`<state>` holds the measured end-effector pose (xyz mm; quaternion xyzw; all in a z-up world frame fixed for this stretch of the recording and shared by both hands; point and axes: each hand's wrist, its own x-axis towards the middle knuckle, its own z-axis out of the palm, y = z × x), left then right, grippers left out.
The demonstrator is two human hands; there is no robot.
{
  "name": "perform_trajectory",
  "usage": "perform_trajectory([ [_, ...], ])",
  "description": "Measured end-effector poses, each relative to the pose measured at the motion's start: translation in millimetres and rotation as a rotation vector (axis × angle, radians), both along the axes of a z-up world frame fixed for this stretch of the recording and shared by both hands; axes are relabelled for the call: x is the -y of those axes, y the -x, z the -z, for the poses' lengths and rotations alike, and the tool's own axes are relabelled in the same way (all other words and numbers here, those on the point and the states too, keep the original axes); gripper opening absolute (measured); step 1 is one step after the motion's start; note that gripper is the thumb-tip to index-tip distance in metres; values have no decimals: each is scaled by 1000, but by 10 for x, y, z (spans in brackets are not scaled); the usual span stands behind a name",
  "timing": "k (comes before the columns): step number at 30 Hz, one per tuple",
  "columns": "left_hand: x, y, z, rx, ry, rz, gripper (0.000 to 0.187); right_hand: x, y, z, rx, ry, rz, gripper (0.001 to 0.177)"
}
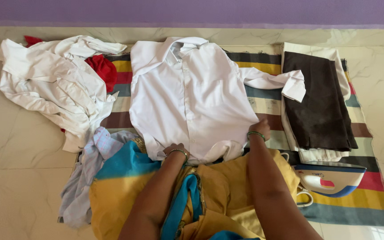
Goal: The person irons a white shirt laid out on a striped mat on the floor. They use a blue and white iron to smooth the front, back, and sleeves of the shirt, periodically lifting and repositioning the garment to access different areas.
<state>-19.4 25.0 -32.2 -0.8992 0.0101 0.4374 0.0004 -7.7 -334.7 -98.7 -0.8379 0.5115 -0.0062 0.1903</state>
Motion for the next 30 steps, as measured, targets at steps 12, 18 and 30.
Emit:
perform_trajectory([
  [12,-140,70,415,-39,-51,42,55,10,113,18,46,154,-465,52],
  [18,-172,112,454,-33,-53,29,53,-813,265,157,-174,-371,-1022,106],
  [30,-293,222,583,-41,-57,-7,48,-1232,439,422,-910,-278,-1607,59],
])
